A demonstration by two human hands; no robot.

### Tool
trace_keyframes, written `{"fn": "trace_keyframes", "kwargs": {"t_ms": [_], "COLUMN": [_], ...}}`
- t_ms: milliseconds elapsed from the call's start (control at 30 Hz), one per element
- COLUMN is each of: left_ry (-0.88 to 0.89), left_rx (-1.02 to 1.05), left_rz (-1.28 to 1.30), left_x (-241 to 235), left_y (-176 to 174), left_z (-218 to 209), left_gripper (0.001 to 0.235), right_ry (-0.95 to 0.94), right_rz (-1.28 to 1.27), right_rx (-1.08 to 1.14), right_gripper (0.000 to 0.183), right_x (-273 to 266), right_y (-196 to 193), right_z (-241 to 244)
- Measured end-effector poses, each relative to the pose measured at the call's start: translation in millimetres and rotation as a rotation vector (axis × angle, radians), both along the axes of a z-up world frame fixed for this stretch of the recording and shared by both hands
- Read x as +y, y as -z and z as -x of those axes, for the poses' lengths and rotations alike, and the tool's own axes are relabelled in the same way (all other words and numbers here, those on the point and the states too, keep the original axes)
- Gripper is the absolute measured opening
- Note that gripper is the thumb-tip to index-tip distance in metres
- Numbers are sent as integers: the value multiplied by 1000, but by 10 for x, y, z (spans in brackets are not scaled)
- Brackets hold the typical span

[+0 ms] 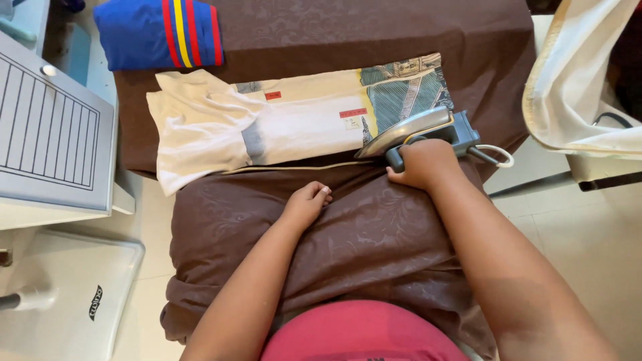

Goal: The person irons a white shirt with a patterned section on a brown surface. They use a steam iron to smooth the fabric, frequently adjusting the shirt's position and folding it into a compact shape.

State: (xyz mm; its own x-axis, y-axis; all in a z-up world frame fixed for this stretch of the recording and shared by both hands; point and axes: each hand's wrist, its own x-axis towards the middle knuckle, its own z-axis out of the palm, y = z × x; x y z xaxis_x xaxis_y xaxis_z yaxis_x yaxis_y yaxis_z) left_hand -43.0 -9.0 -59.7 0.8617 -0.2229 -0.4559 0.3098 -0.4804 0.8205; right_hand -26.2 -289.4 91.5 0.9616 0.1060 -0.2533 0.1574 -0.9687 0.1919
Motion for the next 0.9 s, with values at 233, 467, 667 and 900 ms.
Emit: {"fn": "trace_keyframes", "kwargs": {"t_ms": [233,467,667,900], "left_ry": [-5,92,46,20], "left_rx": [-124,-205,-382,-963], "left_rz": [-9,-110,-204,-335], "left_x": [-16,-20,6,31], "left_y": [-362,-597,-461,-526], "left_z": [56,140,89,122], "left_gripper": [20,22,22,22], "right_ry": [-51,-194,-137,5], "right_rz": [-78,-146,-177,-210], "right_rx": [-155,-631,-959,-918], "right_gripper": [56,48,47,51], "right_x": [-63,-192,-266,-160], "right_y": [67,449,533,506], "right_z": [71,9,-60,-46]}}
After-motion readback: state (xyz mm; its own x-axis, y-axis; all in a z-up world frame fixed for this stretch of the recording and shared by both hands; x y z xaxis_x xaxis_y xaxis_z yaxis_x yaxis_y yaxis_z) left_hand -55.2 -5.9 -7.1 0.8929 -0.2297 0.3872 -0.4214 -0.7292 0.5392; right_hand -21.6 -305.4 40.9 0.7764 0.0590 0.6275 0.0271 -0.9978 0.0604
